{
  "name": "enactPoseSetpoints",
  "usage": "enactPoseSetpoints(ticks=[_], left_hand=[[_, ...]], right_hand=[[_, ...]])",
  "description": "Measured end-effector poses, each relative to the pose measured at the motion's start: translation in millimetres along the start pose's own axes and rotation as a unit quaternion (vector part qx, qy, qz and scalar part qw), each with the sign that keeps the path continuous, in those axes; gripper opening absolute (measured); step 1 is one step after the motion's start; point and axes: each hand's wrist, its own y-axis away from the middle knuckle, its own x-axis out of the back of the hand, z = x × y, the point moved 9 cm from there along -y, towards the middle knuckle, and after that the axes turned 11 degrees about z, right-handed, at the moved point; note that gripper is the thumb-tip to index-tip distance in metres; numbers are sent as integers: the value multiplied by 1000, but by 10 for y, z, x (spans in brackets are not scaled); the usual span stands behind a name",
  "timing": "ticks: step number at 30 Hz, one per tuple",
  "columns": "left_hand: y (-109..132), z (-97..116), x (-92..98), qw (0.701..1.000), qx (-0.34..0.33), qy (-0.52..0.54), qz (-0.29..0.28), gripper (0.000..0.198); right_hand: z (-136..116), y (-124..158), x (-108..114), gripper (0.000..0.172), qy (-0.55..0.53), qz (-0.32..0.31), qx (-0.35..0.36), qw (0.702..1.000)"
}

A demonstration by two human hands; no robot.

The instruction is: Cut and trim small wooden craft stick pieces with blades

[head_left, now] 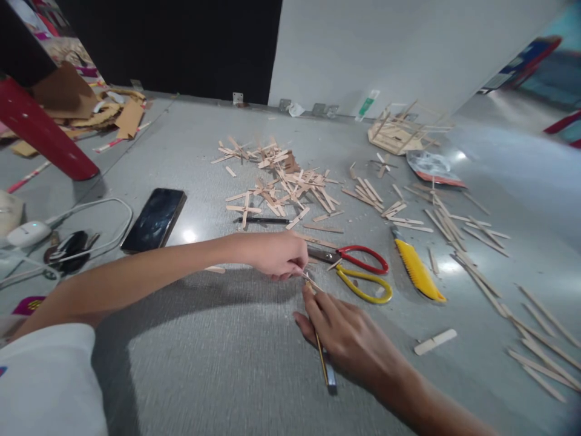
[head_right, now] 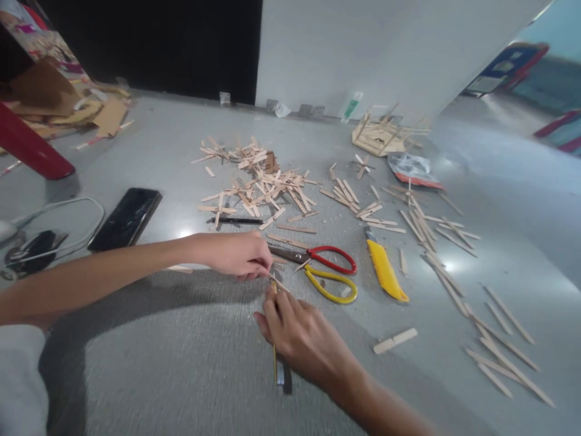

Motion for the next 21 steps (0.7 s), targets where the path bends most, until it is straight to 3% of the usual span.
enactPoseSetpoints(ticks=[5, 11, 15, 19, 21], left_hand=[[-3, 14, -6, 999, -8, -33, -13, 35], [-18, 20, -42, 999, -13, -44, -21, 38], [11, -63, 19, 998, -6, -54, -25, 37], [28, -128, 262, 994, 6, -104, 20, 40], [27, -84, 236, 995, -7, -99, -9, 38]], right_hand=[[-105, 14, -85, 37, 117, -95, 48, 987], [-169, 9, -109, 38, 152, -127, 62, 978], [-104, 79, -150, 36, 156, -159, 31, 974], [57, 168, -161, 30, 154, -166, -33, 974], [108, 187, -166, 29, 160, -165, -51, 972]])
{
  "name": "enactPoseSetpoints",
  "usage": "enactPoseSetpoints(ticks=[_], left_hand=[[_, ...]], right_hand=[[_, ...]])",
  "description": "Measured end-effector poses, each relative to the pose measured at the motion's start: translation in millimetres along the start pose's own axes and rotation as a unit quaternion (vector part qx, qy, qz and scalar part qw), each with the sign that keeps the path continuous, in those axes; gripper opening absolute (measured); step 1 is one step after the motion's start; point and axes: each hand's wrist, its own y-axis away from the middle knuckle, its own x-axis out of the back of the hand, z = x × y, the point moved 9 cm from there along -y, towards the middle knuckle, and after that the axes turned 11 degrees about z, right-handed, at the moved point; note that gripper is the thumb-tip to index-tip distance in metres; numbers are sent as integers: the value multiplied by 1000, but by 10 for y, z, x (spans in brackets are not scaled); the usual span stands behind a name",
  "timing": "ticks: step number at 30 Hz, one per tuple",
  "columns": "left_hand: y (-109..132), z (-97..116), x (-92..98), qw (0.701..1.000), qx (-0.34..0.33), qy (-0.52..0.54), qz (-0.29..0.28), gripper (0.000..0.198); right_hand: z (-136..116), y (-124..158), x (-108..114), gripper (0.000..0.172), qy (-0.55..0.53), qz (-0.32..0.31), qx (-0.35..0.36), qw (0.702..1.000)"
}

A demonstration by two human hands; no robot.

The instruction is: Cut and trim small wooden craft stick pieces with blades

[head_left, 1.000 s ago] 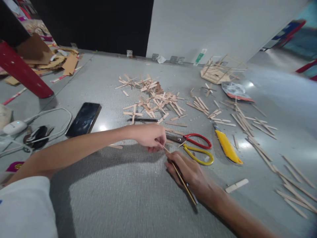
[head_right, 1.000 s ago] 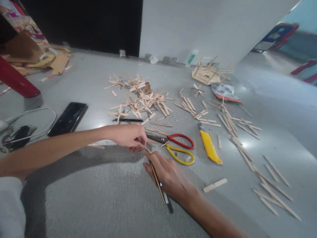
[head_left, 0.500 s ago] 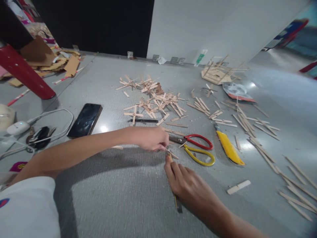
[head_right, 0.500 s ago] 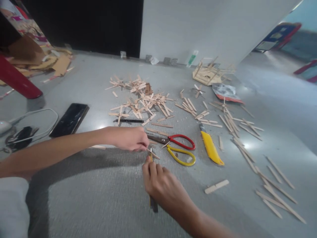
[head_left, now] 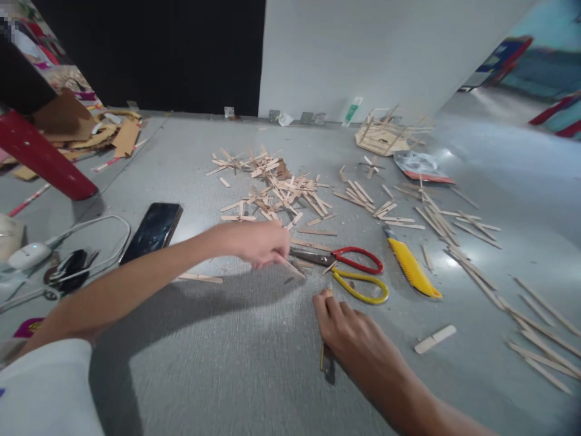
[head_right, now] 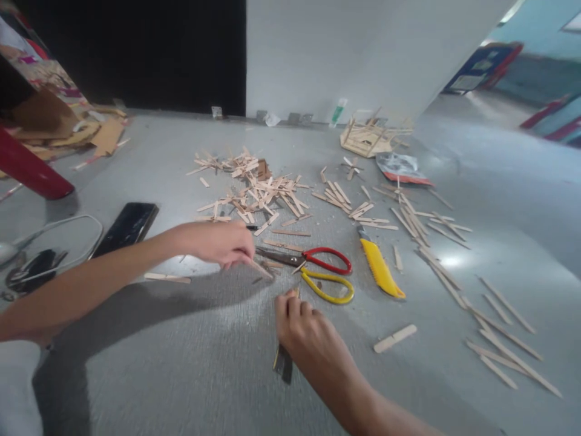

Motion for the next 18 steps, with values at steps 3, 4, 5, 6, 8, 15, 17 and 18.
enactPoseSetpoints(ticks=[3, 4, 5, 6, 8, 15, 17, 18], left_hand=[[-29, 51, -71, 1000, -1, 6, -20, 36], [-38, 52, -96, 1000, 3, 7, -24, 36], [-43, 47, -114, 1000, 6, 8, -27, 35], [-44, 38, -124, 1000, 9, 9, -28, 34], [-36, 14, -117, 999, 17, 9, -26, 34], [10, -18, -115, 997, 55, 10, -44, 32], [6, -17, -137, 997, 59, 7, -47, 32], [2, -17, -146, 997, 59, 3, -48, 33]], right_hand=[[39, -1, -32, 32, 3, -15, -19, 1000], [46, -2, -36, 33, 1, -20, -21, 1000], [51, 0, -35, 33, -2, -24, -22, 999], [59, 1, -25, 33, -4, -21, -24, 999], [71, 6, 13, 32, -20, -4, -27, 999], [51, -3, 76, 31, -180, 81, -36, 980], [47, -31, 87, 31, -229, 102, -35, 967], [44, -48, 100, 31, -248, 112, -32, 962]])
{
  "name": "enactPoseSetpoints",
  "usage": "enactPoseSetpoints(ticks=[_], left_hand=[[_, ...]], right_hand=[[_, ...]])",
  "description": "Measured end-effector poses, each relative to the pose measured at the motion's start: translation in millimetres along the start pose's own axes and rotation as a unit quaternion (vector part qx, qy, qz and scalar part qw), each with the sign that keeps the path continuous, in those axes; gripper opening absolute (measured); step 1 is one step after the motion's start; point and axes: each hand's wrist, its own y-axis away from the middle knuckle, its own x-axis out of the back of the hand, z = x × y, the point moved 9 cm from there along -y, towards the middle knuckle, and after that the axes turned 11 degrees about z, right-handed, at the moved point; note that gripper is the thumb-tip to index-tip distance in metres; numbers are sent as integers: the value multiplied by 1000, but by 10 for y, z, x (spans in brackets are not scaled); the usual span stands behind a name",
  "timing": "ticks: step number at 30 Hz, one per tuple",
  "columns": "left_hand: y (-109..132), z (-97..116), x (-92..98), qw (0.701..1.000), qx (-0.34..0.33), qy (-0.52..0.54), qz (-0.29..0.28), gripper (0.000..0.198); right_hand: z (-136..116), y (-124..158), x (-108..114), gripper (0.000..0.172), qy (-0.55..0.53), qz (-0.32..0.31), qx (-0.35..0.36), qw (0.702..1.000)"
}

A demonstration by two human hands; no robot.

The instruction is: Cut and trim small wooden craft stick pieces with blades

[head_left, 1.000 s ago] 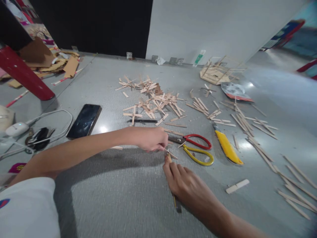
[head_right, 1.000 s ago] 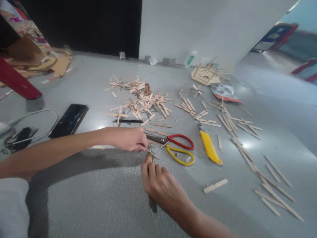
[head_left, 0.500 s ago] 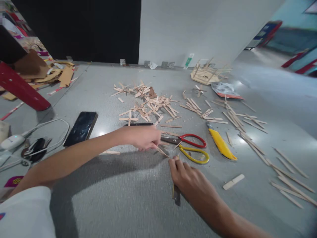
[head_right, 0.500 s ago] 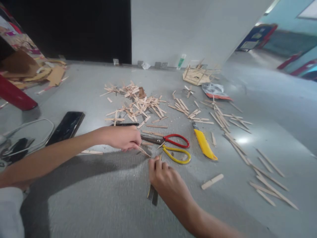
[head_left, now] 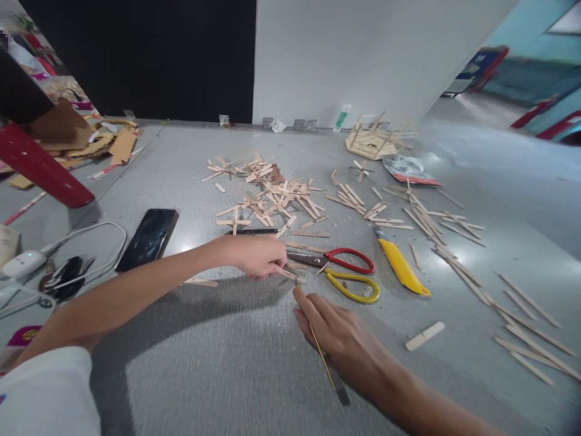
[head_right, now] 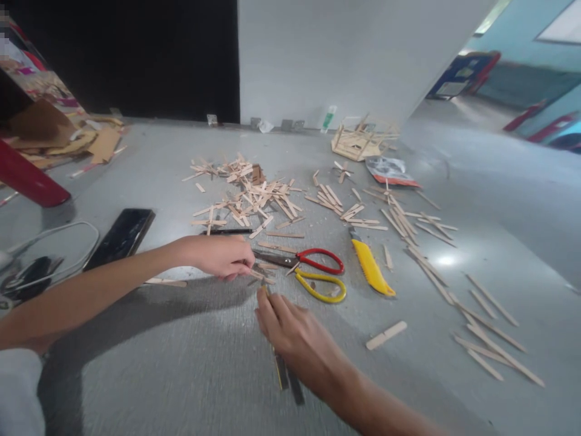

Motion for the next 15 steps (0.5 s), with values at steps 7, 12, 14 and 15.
enactPoseSetpoints(ticks=[7, 12, 14, 15], left_hand=[[-8, 5, -20, 1000, -5, -4, -3, 37], [-24, -37, -28, 1000, -16, 11, 2, 34], [-30, -57, -39, 1000, -17, 23, 2, 33], [-31, -66, -42, 1000, -17, 27, 3, 33]], right_hand=[[56, -65, -13, 26, -76, 6, -43, 996], [103, -48, -68, 26, -99, -6, -61, 993], [120, -55, -74, 27, -105, 2, -63, 992], [127, -62, -75, 27, -109, 7, -65, 992]])
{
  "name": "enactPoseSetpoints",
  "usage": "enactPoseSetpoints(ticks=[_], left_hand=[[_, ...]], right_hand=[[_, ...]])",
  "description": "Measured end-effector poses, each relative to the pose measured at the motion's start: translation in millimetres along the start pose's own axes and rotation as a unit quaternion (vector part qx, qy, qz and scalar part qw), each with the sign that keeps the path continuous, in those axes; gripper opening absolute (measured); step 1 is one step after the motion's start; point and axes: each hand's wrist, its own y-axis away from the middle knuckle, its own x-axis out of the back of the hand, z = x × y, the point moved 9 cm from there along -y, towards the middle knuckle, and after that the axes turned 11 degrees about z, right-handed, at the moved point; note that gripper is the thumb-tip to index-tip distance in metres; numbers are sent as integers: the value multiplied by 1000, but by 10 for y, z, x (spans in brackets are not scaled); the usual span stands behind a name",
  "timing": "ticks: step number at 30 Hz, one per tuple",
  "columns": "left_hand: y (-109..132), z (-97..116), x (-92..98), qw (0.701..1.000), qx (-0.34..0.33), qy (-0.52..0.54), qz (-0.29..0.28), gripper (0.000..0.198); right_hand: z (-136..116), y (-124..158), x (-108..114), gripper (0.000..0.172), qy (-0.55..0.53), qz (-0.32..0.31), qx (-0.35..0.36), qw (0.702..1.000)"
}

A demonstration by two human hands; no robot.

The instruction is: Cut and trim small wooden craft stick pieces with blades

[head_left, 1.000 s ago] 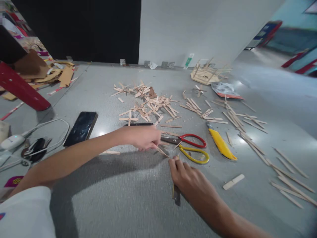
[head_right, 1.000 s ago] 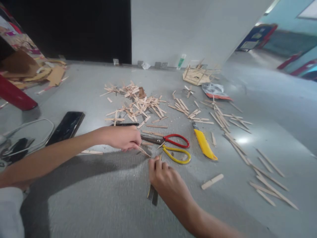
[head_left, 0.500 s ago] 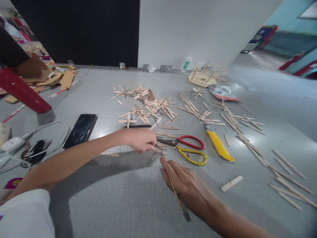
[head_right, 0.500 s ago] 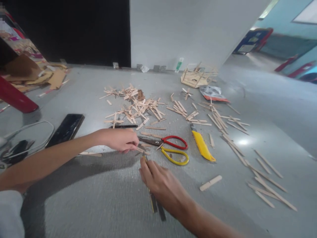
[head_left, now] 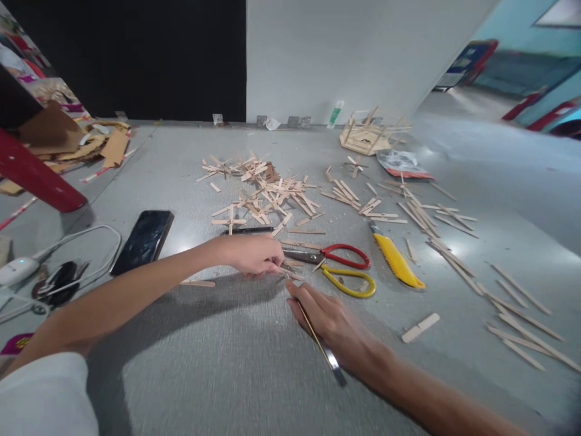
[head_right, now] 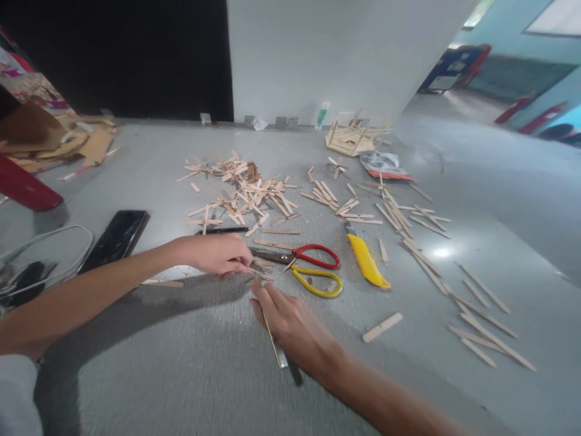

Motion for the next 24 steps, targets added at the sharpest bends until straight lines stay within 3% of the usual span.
enactPoseSetpoints(ticks=[4, 10, 18, 24], left_hand=[[-3, 6, 10, 1000, -2, -10, 15, 33], [-18, 16, 11, 1000, -5, -17, 21, 35], [-5, 84, 34, 995, -44, -82, 35, 35], [-11, 85, 42, 992, -36, -112, 50, 32]], right_hand=[[0, -30, 18, 26, -5, 16, 0, 1000], [81, 25, -15, 25, 6, -12, -22, 1000], [146, 20, 68, 20, -42, 34, -52, 997], [47, 61, 16, 26, -1, 36, 17, 999]])
